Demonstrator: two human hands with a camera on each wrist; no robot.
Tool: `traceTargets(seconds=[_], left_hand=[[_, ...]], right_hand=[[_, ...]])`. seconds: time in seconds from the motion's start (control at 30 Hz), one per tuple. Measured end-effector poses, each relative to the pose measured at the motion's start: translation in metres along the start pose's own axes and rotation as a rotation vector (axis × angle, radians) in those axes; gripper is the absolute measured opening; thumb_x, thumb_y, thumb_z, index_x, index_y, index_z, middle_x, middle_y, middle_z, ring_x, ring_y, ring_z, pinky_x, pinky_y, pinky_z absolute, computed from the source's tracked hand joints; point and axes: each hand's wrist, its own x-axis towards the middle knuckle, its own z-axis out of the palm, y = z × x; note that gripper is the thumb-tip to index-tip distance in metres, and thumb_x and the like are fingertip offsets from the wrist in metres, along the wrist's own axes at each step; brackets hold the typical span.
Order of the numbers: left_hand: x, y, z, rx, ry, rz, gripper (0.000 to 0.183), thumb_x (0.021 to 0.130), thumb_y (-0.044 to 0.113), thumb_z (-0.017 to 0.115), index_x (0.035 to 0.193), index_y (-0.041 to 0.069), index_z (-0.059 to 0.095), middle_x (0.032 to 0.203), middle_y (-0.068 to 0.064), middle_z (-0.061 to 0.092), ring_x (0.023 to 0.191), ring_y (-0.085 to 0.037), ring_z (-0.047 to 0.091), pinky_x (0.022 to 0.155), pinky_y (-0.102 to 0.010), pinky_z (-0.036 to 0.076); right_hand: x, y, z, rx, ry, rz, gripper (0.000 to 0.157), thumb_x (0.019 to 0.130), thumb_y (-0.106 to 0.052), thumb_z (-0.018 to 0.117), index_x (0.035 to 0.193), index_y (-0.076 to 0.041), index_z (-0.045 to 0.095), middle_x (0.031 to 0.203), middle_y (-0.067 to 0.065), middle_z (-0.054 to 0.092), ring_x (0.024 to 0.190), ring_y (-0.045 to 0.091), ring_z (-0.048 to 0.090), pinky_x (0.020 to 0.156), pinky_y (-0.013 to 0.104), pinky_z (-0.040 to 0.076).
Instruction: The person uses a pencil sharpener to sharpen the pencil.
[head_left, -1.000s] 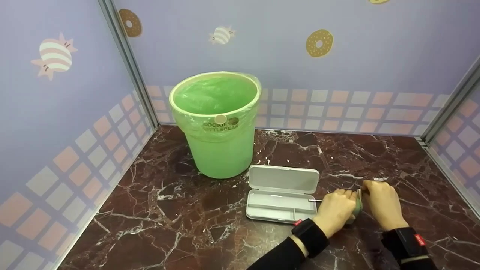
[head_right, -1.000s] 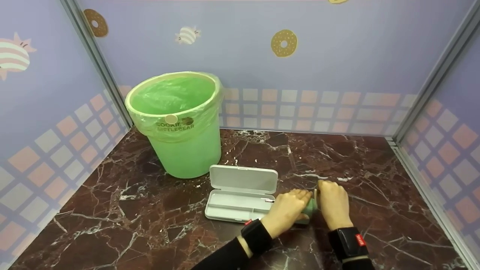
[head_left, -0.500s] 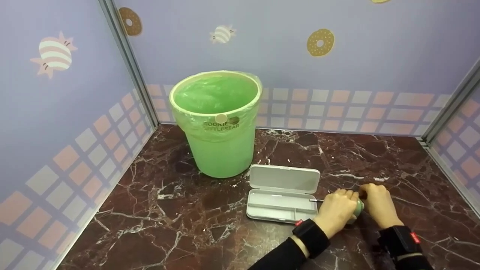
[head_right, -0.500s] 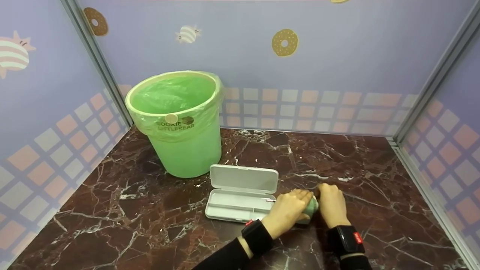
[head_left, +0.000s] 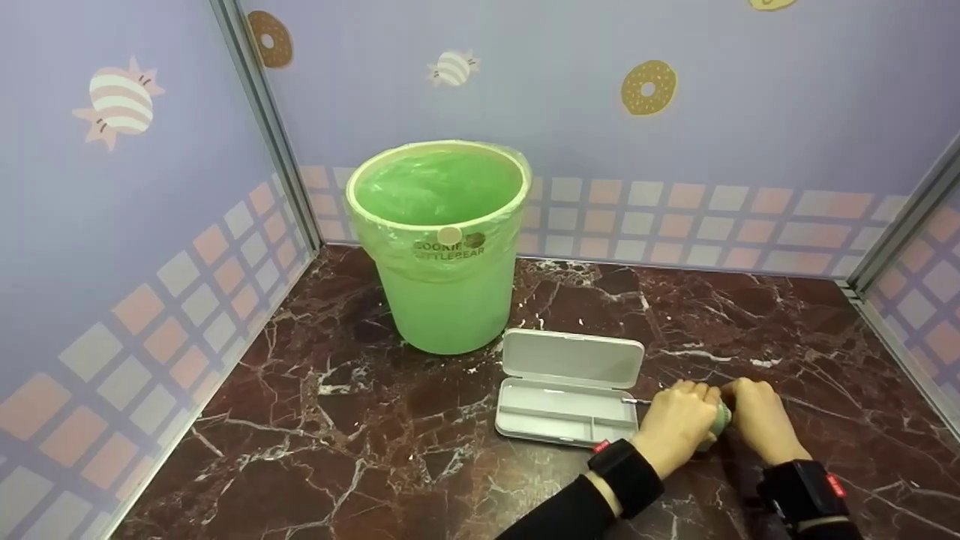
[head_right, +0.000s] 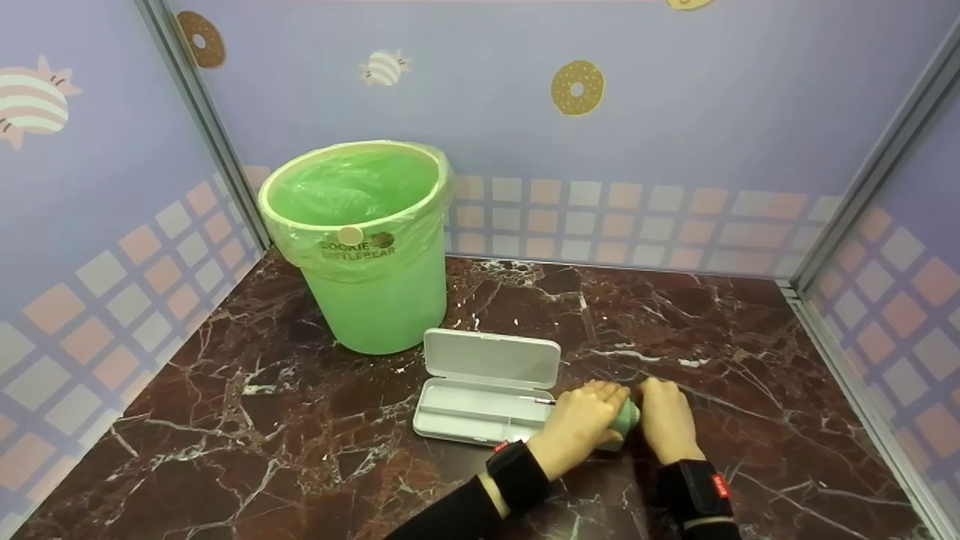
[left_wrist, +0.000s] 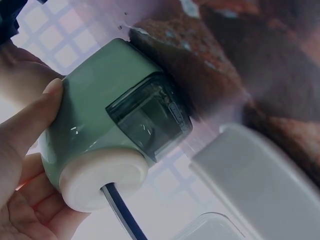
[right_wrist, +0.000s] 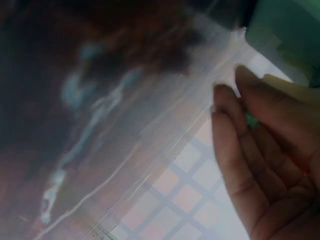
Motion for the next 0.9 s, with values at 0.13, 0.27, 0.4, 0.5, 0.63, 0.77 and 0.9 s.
traceTargets(seconds=[0.13, 0.27, 0.4, 0.5, 0.63, 0.77, 0.9], left_hand=[[0.001, 0.001, 0.000, 0.004, 0.006, -0.001, 0.064, 0.070, 0.062, 0.073, 0.122, 0.025, 0.066, 0.107, 0.016, 0.068, 0.097, 0.001, 0.065, 0.091, -0.010, 0.049], [0.001, 0.001, 0.000, 0.006, -0.001, -0.013, 0.063, 0.070, 0.063, 0.073, 0.121, 0.026, 0.066, 0.106, 0.016, 0.068, 0.096, 0.001, 0.064, 0.088, -0.009, 0.050], [-0.001, 0.001, 0.000, 0.013, -0.016, -0.023, 0.064, 0.070, 0.063, 0.072, 0.121, 0.026, 0.065, 0.106, 0.016, 0.067, 0.097, 0.001, 0.064, 0.087, -0.009, 0.050], [0.000, 0.000, -0.001, 0.014, -0.014, -0.025, 0.061, 0.070, 0.063, 0.071, 0.118, 0.026, 0.065, 0.104, 0.016, 0.067, 0.095, 0.001, 0.063, 0.084, -0.009, 0.051], [-0.001, 0.000, -0.001, 0.021, -0.001, -0.030, 0.058, 0.069, 0.064, 0.071, 0.113, 0.027, 0.065, 0.100, 0.017, 0.066, 0.089, 0.002, 0.062, 0.078, -0.009, 0.051], [-0.002, 0.000, -0.001, 0.035, 0.008, -0.035, 0.056, 0.069, 0.065, 0.071, 0.110, 0.028, 0.065, 0.097, 0.017, 0.066, 0.087, 0.002, 0.062, 0.075, -0.009, 0.052], [-0.002, 0.000, -0.002, 0.040, 0.009, -0.035, 0.058, 0.069, 0.065, 0.070, 0.112, 0.027, 0.065, 0.099, 0.017, 0.067, 0.088, 0.002, 0.063, 0.075, -0.008, 0.052]], right_hand=[[-0.006, 0.001, -0.001, -0.002, -0.032, -0.017, 0.019, 0.066, 0.012, 0.065, 0.061, -0.007, 0.065, 0.063, 0.011, 0.066, 0.057, 0.024, 0.057, 0.051, 0.043, 0.044], [-0.015, 0.000, -0.005, 0.040, -0.131, 0.014, 0.018, 0.062, 0.004, 0.078, 0.061, -0.006, 0.063, 0.060, 0.004, 0.063, 0.055, 0.017, 0.052, 0.051, 0.035, 0.042], [-0.022, -0.002, -0.008, 0.075, -0.186, 0.053, 0.018, 0.064, 0.000, 0.083, 0.064, -0.005, 0.066, 0.061, 0.004, 0.066, 0.055, 0.014, 0.055, 0.051, 0.029, 0.044], [-0.025, -0.003, -0.010, 0.083, -0.189, 0.057, 0.018, 0.066, -0.001, 0.083, 0.063, -0.006, 0.066, 0.061, 0.003, 0.067, 0.055, 0.012, 0.056, 0.051, 0.026, 0.043], [-0.030, -0.005, -0.013, 0.083, -0.204, 0.047, 0.020, 0.067, -0.002, 0.082, 0.061, -0.010, 0.065, 0.060, -0.001, 0.066, 0.054, 0.010, 0.054, 0.051, 0.025, 0.041], [-0.032, -0.008, -0.016, 0.082, -0.224, 0.057, 0.021, 0.069, -0.003, 0.082, 0.061, -0.011, 0.064, 0.060, -0.003, 0.064, 0.054, 0.009, 0.051, 0.051, 0.024, 0.039], [-0.034, -0.011, -0.019, 0.071, -0.217, 0.037, 0.021, 0.067, -0.002, 0.082, 0.061, -0.013, 0.064, 0.059, -0.005, 0.064, 0.053, 0.006, 0.049, 0.051, 0.023, 0.040]])
